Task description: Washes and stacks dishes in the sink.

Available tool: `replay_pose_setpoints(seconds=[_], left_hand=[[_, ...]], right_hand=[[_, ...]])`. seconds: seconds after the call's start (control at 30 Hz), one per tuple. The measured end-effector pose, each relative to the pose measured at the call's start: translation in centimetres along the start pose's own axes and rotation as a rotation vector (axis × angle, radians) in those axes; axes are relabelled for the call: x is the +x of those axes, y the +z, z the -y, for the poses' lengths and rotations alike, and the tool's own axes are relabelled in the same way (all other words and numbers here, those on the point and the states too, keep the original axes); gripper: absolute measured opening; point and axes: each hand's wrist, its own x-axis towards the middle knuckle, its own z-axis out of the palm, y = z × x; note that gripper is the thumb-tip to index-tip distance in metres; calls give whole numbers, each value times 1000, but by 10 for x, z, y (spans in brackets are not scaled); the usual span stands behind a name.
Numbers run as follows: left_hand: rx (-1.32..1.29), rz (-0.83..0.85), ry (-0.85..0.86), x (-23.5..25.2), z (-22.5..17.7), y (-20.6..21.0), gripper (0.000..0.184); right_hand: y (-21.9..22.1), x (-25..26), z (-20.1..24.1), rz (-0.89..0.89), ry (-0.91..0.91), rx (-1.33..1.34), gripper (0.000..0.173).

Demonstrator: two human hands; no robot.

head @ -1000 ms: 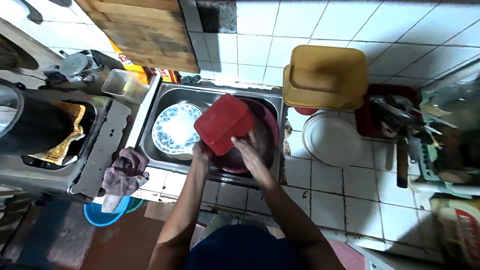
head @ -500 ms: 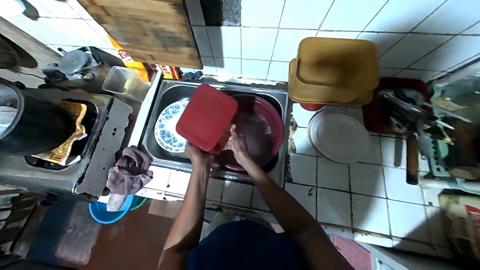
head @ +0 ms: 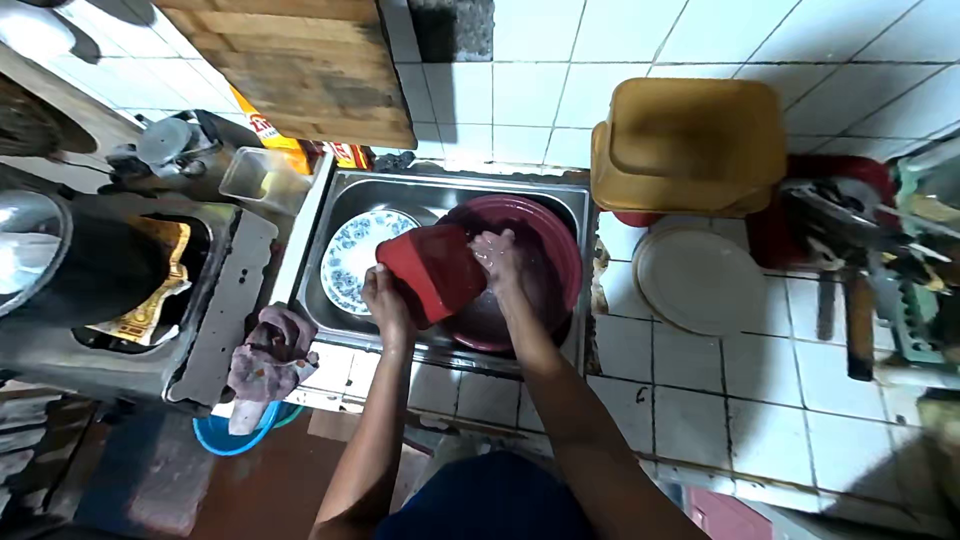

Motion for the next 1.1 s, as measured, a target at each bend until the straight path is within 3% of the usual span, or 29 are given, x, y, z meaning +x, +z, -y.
replay_pose_setpoints(seconds=[0.07, 0.17, 0.2, 0.27, 0.37, 0.47, 0.53, 0.7, 0.77, 0.87, 0.9, 1.0, 1.1], left_hand=[[20, 47, -11, -5, 6, 16, 29], [69, 113, 45, -18, 7, 42, 32], [109, 140, 83, -22, 5, 47, 34], [228, 199, 161, -29, 1, 53, 40], [305, 280, 165, -38, 5, 54, 43], [221, 255, 9, -28, 9, 58, 40], [162, 252, -105, -22, 7, 54, 39], [52, 140, -204, -1, -8, 55, 31], [64, 122, -135, 14, -10, 54, 31], [273, 202, 146, 26, -23, 51, 33], [399, 258, 249, 23, -31, 46, 35], [612, 558, 483, 5, -54, 31, 39], [562, 886, 596, 3, -70, 27, 31]], right_hand=[[28, -51, 17, 57, -248, -422, 43], [43, -95, 29, 265, -512, -928, 62], [43, -86, 33, 265, -517, -942, 64], [37, -53, 47, 247, -357, -750, 65], [17, -20, 60, 152, -218, -577, 63], [12, -29, 54, 115, -338, -893, 61], [9, -65, 45, 154, -483, -1078, 66], [-14, -114, 1, 211, -827, -1271, 60], [-37, -119, -22, 198, -897, -1316, 60], [-69, -114, -13, 283, -441, -1440, 56], [-76, -109, -3, 279, -370, -1423, 54], [-81, -105, 44, 197, -523, -1245, 63], [-75, -101, 94, 331, -768, -1127, 92]])
